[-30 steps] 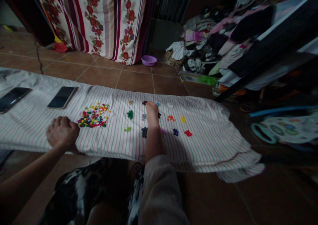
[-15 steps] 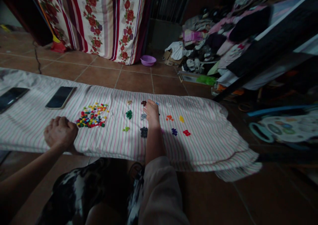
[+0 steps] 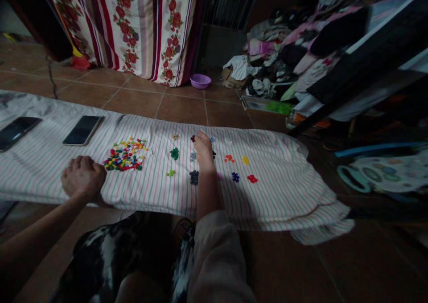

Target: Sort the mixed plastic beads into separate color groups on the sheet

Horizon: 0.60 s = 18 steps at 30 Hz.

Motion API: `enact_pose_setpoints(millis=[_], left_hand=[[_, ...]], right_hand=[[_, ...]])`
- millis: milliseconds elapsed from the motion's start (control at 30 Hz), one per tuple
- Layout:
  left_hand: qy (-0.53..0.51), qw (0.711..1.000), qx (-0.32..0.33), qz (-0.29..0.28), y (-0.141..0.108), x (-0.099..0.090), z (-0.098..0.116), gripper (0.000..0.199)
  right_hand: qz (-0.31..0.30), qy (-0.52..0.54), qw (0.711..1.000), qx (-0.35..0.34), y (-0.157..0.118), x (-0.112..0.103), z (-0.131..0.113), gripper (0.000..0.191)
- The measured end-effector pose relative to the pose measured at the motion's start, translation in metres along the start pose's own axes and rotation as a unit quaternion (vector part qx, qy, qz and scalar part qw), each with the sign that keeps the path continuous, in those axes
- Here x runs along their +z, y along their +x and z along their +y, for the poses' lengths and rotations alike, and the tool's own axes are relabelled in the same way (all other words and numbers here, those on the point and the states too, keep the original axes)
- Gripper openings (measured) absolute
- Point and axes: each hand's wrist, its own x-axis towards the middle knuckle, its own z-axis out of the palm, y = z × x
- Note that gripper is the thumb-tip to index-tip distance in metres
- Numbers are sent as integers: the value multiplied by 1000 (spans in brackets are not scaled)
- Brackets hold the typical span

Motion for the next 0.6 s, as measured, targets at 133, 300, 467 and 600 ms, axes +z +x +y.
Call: enact_pose_setpoints(millis=[133, 300, 467, 600], left_hand=[[6, 1000, 3, 5, 0, 1, 0, 35], [14, 1000, 5, 4, 2, 5, -4, 36], [24, 999, 3, 25, 3, 12, -9, 42], [20, 999, 4, 28, 4, 18, -13, 42]], right_hand=[[-13, -32, 999, -21, 3, -5, 1, 45], [-16, -48, 998, -33, 4, -7, -3, 43], [-16, -35, 997, -61, 1, 2, -10, 37], [-52, -30, 991, -122, -16, 40, -20, 35]])
